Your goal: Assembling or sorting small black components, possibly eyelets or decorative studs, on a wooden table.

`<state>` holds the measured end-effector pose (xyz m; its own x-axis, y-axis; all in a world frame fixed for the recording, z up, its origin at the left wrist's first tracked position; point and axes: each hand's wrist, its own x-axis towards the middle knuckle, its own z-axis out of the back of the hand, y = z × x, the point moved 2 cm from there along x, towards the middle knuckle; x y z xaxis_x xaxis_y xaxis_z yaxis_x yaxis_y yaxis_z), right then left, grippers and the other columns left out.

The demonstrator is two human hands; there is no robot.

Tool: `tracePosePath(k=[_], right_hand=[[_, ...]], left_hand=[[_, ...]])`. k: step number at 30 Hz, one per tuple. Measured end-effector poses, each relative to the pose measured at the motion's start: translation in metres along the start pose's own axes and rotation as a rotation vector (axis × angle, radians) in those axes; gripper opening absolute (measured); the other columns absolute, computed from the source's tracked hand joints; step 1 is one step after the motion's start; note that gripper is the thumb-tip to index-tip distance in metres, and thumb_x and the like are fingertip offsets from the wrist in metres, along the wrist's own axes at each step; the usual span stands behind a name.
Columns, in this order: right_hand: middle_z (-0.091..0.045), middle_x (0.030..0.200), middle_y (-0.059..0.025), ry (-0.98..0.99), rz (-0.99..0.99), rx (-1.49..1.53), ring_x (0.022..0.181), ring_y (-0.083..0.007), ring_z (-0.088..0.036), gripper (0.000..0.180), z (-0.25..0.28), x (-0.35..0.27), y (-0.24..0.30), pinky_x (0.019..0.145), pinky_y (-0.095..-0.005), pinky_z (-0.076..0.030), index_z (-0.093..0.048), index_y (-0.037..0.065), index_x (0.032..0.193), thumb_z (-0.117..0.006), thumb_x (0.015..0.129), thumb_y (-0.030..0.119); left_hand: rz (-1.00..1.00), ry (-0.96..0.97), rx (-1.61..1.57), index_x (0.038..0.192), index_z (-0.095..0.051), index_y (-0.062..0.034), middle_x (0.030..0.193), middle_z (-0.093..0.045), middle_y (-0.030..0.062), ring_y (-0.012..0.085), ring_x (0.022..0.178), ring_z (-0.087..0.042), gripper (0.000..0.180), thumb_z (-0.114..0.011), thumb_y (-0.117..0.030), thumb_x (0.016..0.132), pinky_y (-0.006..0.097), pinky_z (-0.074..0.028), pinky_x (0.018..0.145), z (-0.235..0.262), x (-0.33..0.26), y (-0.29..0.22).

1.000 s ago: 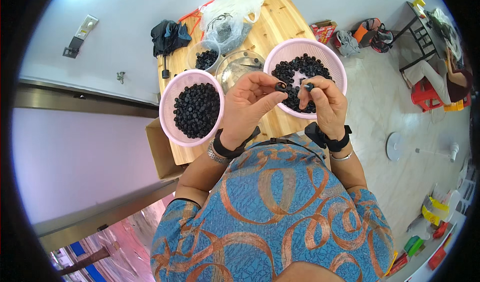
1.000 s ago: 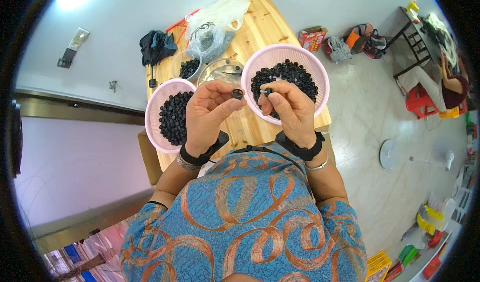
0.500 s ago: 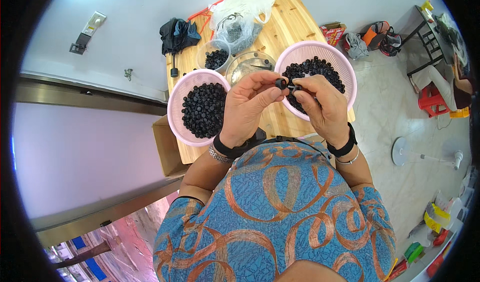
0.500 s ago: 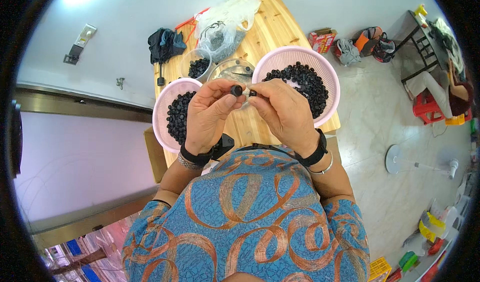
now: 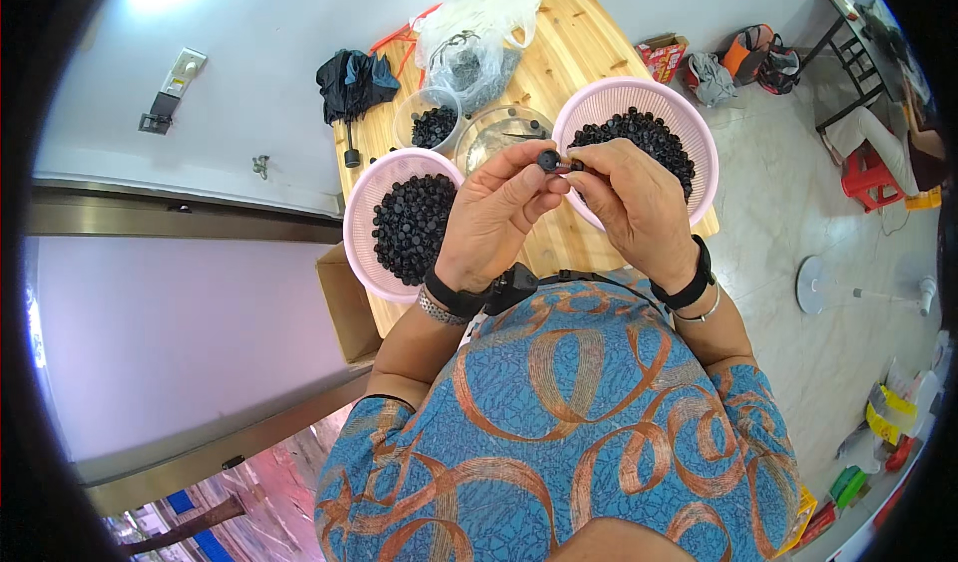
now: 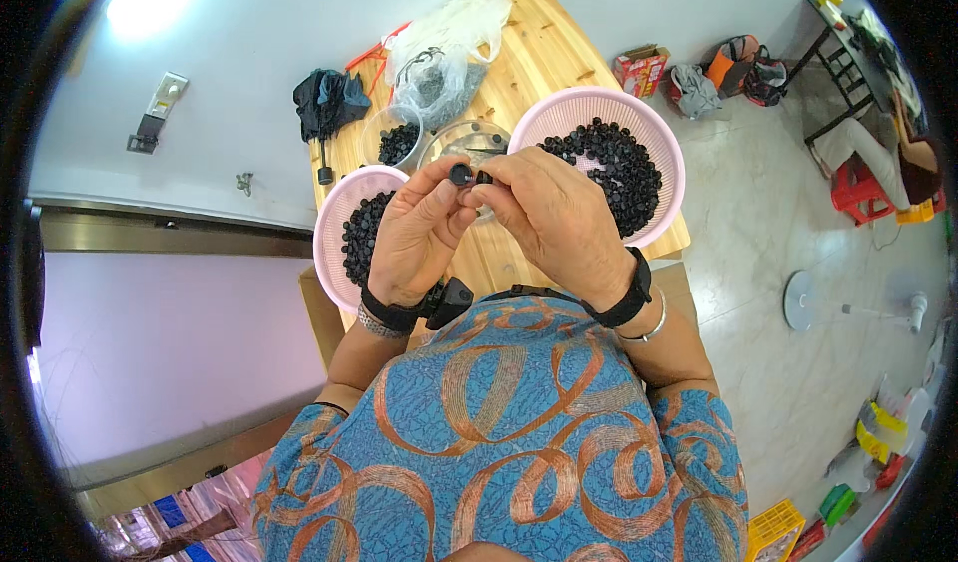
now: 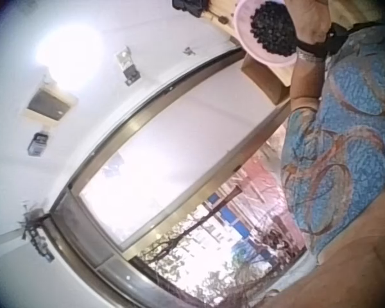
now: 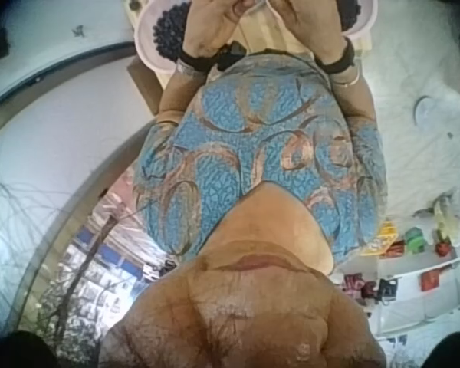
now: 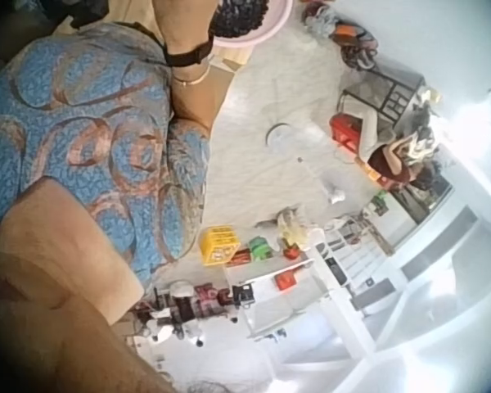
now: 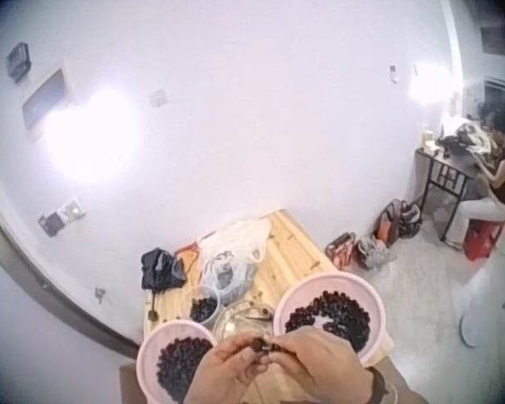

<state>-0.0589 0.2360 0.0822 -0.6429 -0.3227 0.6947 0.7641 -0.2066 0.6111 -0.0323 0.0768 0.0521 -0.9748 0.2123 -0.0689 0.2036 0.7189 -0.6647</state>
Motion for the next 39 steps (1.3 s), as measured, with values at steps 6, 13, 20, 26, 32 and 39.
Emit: tracePosePath(k=[6,13,20,26,32,39], right_hand=[[-0.057,0.076,-0.0116,0.019,-0.004,-0.052,0.067,-0.0279,-0.056,0.020,-0.001,-0.001,0.000,0.056,-0.0340,-0.045,-0.055,0.001,0.093,-0.063,0.076,0.006],[-0.057,0.077,-0.0113,0.037,0.031,-0.135,0.068,-0.0276,-0.057,0.022,-0.001,-0.001,0.002,0.057,-0.0340,-0.047,-0.055,0.002,0.094,-0.064,0.075,0.007],[-0.057,0.077,-0.0103,0.029,0.060,-0.211,0.069,-0.0256,-0.057,0.024,0.001,-0.002,0.005,0.057,-0.0327,-0.047,-0.054,0.002,0.095,-0.065,0.076,0.011],[-0.055,0.078,-0.0091,0.068,0.068,-0.270,0.070,-0.0242,-0.057,0.024,0.004,-0.002,0.008,0.057,-0.0319,-0.047,-0.053,0.002,0.096,-0.063,0.077,0.013],[-0.054,0.077,-0.0086,0.082,0.081,-0.283,0.070,-0.0238,-0.057,0.023,0.006,0.000,0.009,0.056,-0.0314,-0.047,-0.052,0.003,0.096,-0.062,0.077,0.013],[-0.053,0.079,-0.0083,0.115,0.083,-0.296,0.071,-0.0231,-0.057,0.024,0.003,-0.001,0.007,0.056,-0.0312,-0.047,-0.052,0.003,0.098,-0.060,0.078,0.012]], left_hand=[[-0.038,-0.009,0.114,0.112,-0.052,0.0011,0.101,-0.060,0.0102,0.0169,0.090,-0.061,0.025,-0.052,-0.005,0.088,0.026,-0.051,0.078,0.000,-0.001,0.000],[-0.075,0.005,0.158,0.113,-0.052,0.0011,0.101,-0.060,0.0095,0.0155,0.089,-0.060,0.026,-0.053,-0.004,0.087,0.026,-0.050,0.078,-0.004,-0.001,0.001],[-0.111,-0.020,0.204,0.113,-0.053,0.0016,0.101,-0.060,0.0095,0.0143,0.088,-0.060,0.027,-0.054,-0.003,0.086,0.026,-0.051,0.078,-0.006,-0.002,0.002],[-0.146,-0.045,0.284,0.110,-0.055,0.0021,0.098,-0.061,0.0093,0.0136,0.084,-0.061,0.025,-0.055,-0.004,0.086,0.025,-0.051,0.076,-0.008,-0.001,0.002],[-0.126,-0.039,0.328,0.109,-0.055,0.0017,0.100,-0.061,0.0101,0.0150,0.085,-0.061,0.024,-0.054,-0.006,0.087,0.027,-0.051,0.075,-0.003,0.000,0.003],[-0.076,-0.027,0.217,0.110,-0.054,0.0011,0.101,-0.061,0.0107,0.0170,0.087,-0.062,0.023,-0.051,-0.008,0.089,0.029,-0.052,0.077,0.003,0.001,0.005]])
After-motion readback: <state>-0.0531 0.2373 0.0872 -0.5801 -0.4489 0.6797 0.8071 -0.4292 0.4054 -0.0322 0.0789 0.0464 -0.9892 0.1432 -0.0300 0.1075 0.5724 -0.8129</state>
